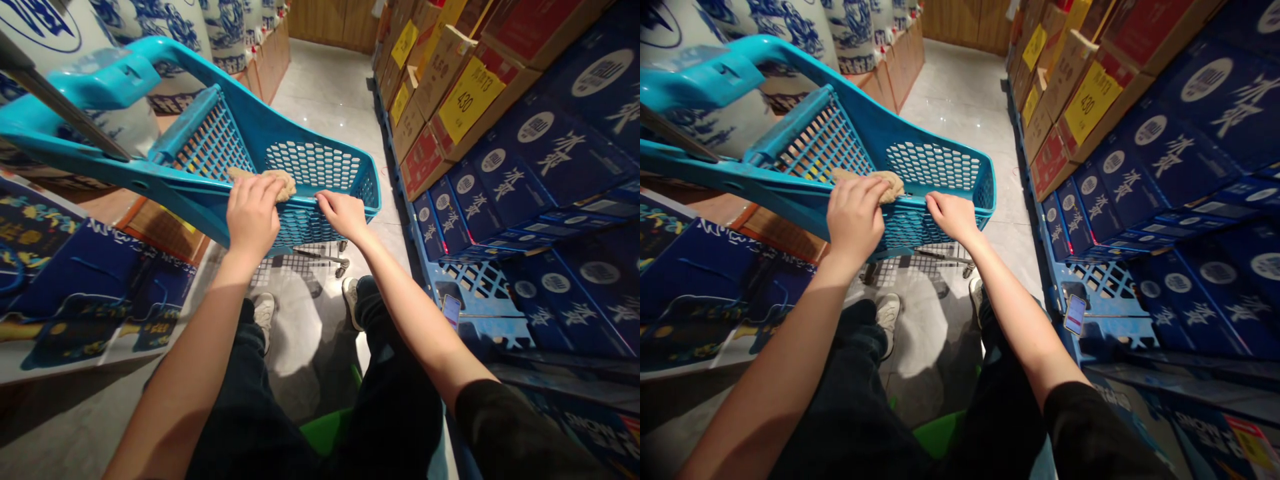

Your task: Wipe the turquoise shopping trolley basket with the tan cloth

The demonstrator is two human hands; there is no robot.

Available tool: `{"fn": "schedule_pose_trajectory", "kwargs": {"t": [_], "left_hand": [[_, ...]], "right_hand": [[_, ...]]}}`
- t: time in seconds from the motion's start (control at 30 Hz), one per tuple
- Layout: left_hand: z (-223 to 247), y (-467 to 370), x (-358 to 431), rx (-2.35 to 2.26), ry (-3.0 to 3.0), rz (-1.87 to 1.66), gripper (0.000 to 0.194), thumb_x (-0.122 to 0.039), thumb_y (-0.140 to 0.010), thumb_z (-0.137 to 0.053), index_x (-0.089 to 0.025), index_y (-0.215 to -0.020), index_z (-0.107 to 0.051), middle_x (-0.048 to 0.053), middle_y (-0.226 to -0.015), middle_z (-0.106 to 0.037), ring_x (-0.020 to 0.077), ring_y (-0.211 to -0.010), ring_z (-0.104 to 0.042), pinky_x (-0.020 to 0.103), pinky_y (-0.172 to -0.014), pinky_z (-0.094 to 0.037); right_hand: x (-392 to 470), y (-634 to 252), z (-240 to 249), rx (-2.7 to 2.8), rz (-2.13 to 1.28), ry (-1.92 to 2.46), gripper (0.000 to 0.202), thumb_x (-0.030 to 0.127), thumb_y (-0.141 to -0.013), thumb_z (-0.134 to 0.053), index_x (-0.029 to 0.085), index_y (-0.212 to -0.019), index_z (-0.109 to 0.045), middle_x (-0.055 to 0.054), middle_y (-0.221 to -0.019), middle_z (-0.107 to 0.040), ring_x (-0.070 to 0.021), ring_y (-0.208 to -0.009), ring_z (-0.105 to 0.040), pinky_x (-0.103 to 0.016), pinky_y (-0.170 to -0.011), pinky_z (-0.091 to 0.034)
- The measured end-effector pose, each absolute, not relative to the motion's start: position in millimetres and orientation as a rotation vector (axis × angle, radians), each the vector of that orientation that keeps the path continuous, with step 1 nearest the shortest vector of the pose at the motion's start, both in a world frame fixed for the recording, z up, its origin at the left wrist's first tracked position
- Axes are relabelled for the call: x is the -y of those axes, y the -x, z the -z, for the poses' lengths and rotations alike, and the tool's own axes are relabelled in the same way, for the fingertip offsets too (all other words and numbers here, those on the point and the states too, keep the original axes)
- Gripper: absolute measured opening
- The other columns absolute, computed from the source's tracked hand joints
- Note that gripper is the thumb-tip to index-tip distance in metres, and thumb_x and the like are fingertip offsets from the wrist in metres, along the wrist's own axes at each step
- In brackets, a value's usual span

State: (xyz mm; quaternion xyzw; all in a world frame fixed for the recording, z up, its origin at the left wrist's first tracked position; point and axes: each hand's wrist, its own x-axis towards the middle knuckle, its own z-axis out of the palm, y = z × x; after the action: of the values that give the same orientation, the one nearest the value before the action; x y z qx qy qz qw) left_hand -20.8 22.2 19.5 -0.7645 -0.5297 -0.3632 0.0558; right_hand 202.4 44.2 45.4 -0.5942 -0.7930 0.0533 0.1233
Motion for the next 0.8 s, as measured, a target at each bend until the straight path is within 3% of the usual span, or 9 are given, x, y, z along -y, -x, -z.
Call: {"fn": "schedule_pose_trajectory", "kwargs": {"t": [0.17,0.3,0.47,0.8], "left_hand": [[-16,-11,-19,1.509,2.535,0.955,0.055,-0.017,-0.108,-0.045,-0.027,-0.156,-0.070,0.009,-0.162,-0.071,0.0324,-0.157,-0.059,0.063,-0.139,-0.040],[-20,10,-25,1.570,2.393,1.033,0.053,-0.019,-0.109,-0.048,-0.032,-0.157,-0.067,0.006,-0.161,-0.071,0.0312,-0.154,-0.062,0.061,-0.141,-0.037],[-23,31,-26,1.662,2.283,1.110,0.051,-0.021,-0.108,-0.049,-0.032,-0.154,-0.069,0.006,-0.161,-0.070,0.0330,-0.154,-0.060,0.061,-0.144,-0.031],[-23,7,-26,1.582,2.444,0.970,0.054,-0.016,-0.107,-0.047,-0.027,-0.154,-0.070,0.010,-0.158,-0.072,0.0339,-0.151,-0.063,0.062,-0.138,-0.041]], "right_hand": [[-45,-203,-46,2.315,-0.139,1.764,0.048,0.040,-0.125,-0.034,0.027,-0.128,-0.080,-0.004,-0.128,-0.088,-0.0246,-0.119,-0.080,-0.030,-0.076,-0.040],[-44,-205,-46,2.329,-0.163,1.723,0.047,0.039,-0.125,-0.034,0.027,-0.134,-0.079,-0.003,-0.134,-0.087,-0.0245,-0.126,-0.079,-0.030,-0.076,-0.038],[-44,-205,-46,2.340,-0.146,1.729,0.047,0.041,-0.125,-0.036,0.026,-0.124,-0.081,-0.004,-0.129,-0.088,-0.0244,-0.125,-0.080,-0.032,-0.075,-0.036],[-46,-206,-44,2.348,-0.146,1.713,0.049,0.040,-0.125,-0.035,0.024,-0.119,-0.080,-0.005,-0.128,-0.088,-0.0252,-0.123,-0.080,-0.033,-0.074,-0.035]]}}
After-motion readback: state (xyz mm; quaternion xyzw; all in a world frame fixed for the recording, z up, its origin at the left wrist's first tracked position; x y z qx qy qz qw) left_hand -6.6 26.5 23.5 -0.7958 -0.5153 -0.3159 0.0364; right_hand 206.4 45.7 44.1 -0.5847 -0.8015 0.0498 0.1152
